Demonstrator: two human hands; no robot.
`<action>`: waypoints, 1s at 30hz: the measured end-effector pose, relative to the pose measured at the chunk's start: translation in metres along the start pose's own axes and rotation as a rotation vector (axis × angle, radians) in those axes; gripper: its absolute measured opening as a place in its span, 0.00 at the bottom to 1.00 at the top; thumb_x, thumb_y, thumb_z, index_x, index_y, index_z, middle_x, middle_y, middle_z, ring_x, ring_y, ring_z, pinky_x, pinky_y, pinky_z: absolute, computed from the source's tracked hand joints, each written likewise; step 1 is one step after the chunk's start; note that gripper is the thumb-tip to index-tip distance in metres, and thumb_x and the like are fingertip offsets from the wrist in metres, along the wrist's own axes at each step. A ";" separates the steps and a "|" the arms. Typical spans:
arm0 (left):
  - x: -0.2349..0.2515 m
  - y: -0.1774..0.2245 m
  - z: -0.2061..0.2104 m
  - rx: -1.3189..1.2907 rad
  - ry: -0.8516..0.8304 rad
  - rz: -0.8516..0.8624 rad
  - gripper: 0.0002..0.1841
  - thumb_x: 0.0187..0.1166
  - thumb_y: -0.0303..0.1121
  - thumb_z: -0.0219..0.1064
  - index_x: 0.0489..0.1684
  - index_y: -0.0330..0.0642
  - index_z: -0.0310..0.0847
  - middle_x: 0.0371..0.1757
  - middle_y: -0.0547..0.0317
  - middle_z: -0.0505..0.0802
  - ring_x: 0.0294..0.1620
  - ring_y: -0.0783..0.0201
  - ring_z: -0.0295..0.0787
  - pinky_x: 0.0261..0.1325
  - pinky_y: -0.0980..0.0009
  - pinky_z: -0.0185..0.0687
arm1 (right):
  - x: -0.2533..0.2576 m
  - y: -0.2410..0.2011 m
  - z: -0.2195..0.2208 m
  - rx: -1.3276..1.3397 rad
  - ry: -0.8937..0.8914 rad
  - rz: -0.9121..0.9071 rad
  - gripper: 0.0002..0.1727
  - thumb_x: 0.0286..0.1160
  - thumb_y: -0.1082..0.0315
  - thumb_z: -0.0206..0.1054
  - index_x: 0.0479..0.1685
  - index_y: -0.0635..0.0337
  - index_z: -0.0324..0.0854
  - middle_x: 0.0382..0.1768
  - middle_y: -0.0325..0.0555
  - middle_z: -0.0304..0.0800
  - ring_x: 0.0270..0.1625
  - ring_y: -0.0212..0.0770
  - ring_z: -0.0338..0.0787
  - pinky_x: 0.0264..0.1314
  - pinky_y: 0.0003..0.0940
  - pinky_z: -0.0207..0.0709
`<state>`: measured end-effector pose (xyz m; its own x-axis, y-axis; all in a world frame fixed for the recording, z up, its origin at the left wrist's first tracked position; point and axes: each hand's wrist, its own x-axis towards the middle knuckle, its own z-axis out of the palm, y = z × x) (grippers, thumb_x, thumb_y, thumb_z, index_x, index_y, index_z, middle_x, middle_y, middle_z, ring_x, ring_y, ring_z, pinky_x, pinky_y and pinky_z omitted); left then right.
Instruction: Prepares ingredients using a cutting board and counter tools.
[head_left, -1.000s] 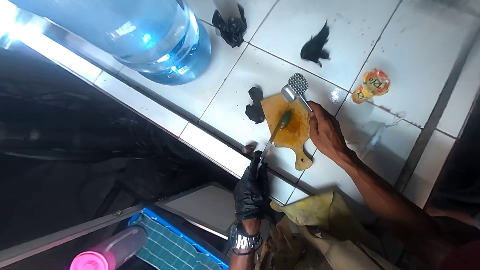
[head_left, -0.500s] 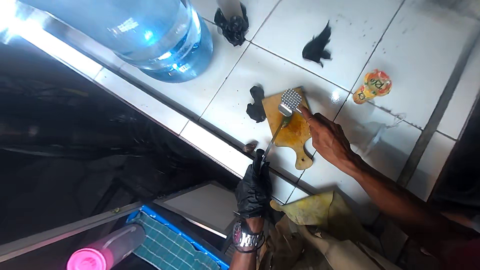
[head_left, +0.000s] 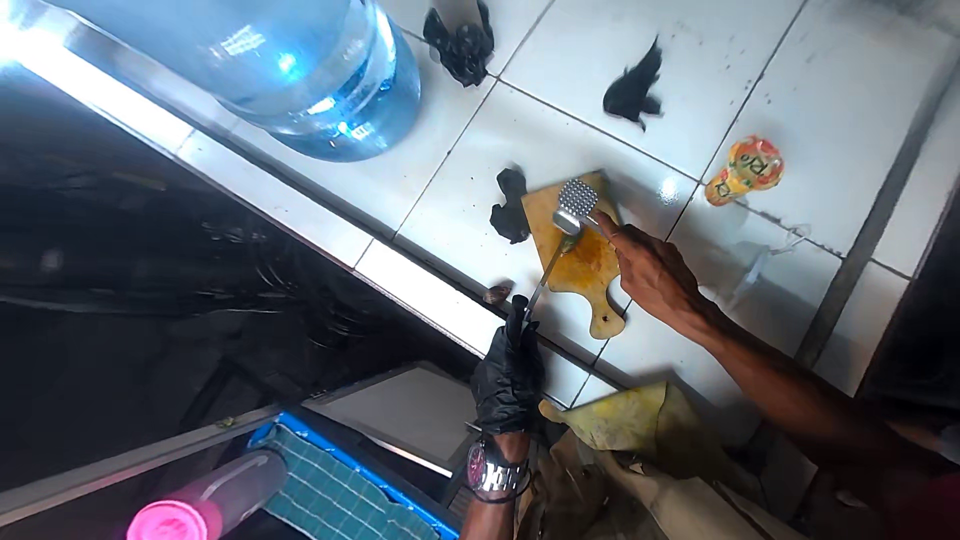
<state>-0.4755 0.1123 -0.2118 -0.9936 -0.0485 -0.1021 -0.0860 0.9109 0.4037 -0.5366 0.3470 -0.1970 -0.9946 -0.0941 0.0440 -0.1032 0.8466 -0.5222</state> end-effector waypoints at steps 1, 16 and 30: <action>0.001 0.000 0.000 0.005 0.004 -0.006 0.23 0.89 0.44 0.57 0.84 0.64 0.73 0.52 0.49 0.94 0.40 0.47 0.94 0.40 0.42 0.86 | 0.001 -0.001 -0.003 0.001 0.012 -0.008 0.34 0.87 0.74 0.56 0.93 0.45 0.60 0.48 0.55 0.88 0.31 0.53 0.88 0.27 0.49 0.82; 0.003 0.001 -0.001 -0.005 -0.031 -0.040 0.23 0.89 0.43 0.58 0.84 0.64 0.73 0.55 0.48 0.94 0.42 0.45 0.94 0.42 0.40 0.85 | 0.003 -0.007 -0.006 0.016 0.072 -0.036 0.34 0.87 0.75 0.56 0.93 0.47 0.60 0.44 0.54 0.86 0.27 0.51 0.85 0.22 0.45 0.78; 0.002 -0.002 0.005 0.024 -0.014 -0.006 0.23 0.89 0.43 0.57 0.84 0.63 0.73 0.53 0.47 0.94 0.40 0.45 0.94 0.41 0.41 0.86 | 0.009 -0.001 -0.004 -0.021 0.015 0.000 0.32 0.87 0.74 0.55 0.91 0.44 0.66 0.47 0.53 0.90 0.33 0.54 0.90 0.30 0.50 0.80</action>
<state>-0.4767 0.1124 -0.2172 -0.9920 -0.0479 -0.1172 -0.0895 0.9202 0.3810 -0.5460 0.3470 -0.1927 -0.9946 -0.0867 0.0571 -0.1037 0.8576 -0.5038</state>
